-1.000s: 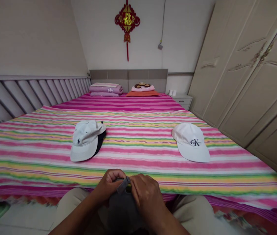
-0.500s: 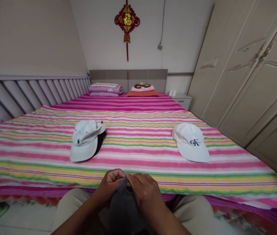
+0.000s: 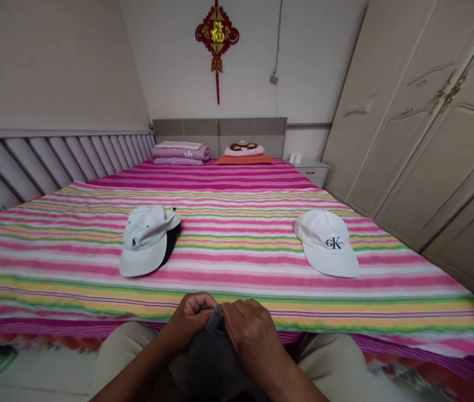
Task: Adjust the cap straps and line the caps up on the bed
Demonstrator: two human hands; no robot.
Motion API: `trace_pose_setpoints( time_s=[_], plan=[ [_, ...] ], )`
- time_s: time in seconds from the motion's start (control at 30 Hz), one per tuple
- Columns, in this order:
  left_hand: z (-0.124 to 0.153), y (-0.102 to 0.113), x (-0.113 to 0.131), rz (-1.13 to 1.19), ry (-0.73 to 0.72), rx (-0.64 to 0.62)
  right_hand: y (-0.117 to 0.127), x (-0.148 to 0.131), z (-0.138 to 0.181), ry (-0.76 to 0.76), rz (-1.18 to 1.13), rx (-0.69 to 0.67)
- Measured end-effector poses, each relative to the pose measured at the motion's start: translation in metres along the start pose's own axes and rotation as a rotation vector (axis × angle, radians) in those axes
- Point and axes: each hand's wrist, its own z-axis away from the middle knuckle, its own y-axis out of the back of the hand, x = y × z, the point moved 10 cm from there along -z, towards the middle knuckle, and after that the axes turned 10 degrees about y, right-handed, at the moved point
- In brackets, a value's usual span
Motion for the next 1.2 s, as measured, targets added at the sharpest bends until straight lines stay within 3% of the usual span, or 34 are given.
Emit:
trace_pose_setpoints(
  time_s=[0.1,0.2,0.27,0.33,0.5,0.57,0.63,0.8,0.87,0.93,1.0,1.1,1.2],
  plan=[
    [0.002,-0.002,0.001,0.029,-0.031,-0.021,-0.014,0.031,0.014,-0.352,-0.388,0.058],
    [0.002,-0.004,-0.001,0.082,-0.051,-0.04,-0.051,0.055,0.044,-0.818,-0.933,0.174],
    [0.0,-0.003,-0.006,0.115,-0.026,-0.037,-0.067,0.056,0.052,-0.943,-1.103,0.216],
    [-0.002,-0.002,-0.013,0.152,0.023,-0.029,-0.059,0.056,0.047,-0.856,-1.001,0.224],
    [-0.004,-0.001,-0.013,0.107,0.034,-0.03,-0.012,0.017,0.01,-0.184,-0.296,0.026],
    [-0.004,-0.001,-0.012,0.072,0.022,-0.032,-0.008,0.01,0.008,-0.099,-0.181,-0.011],
    [-0.004,-0.001,-0.011,0.061,0.003,-0.046,-0.008,0.019,0.011,-0.195,-0.238,0.028],
    [-0.005,-0.004,-0.018,0.168,0.026,-0.113,-0.045,0.061,0.047,-0.851,-0.981,0.249],
    [-0.005,-0.005,-0.02,0.246,0.05,-0.134,-0.057,0.055,0.045,-0.871,-1.17,0.206],
    [-0.005,-0.006,-0.019,0.318,0.059,-0.155,-0.064,0.048,0.041,-0.821,-1.229,0.094],
    [-0.004,-0.006,-0.018,0.387,0.073,-0.165,-0.065,0.049,0.044,-0.848,-1.224,0.078],
    [-0.004,0.0,-0.019,0.496,0.071,-0.124,-0.059,0.062,0.054,-0.965,-1.227,0.263],
    [-0.005,0.005,-0.021,0.569,0.036,-0.087,-0.065,0.064,0.06,-1.068,-1.381,0.418]
  ],
)
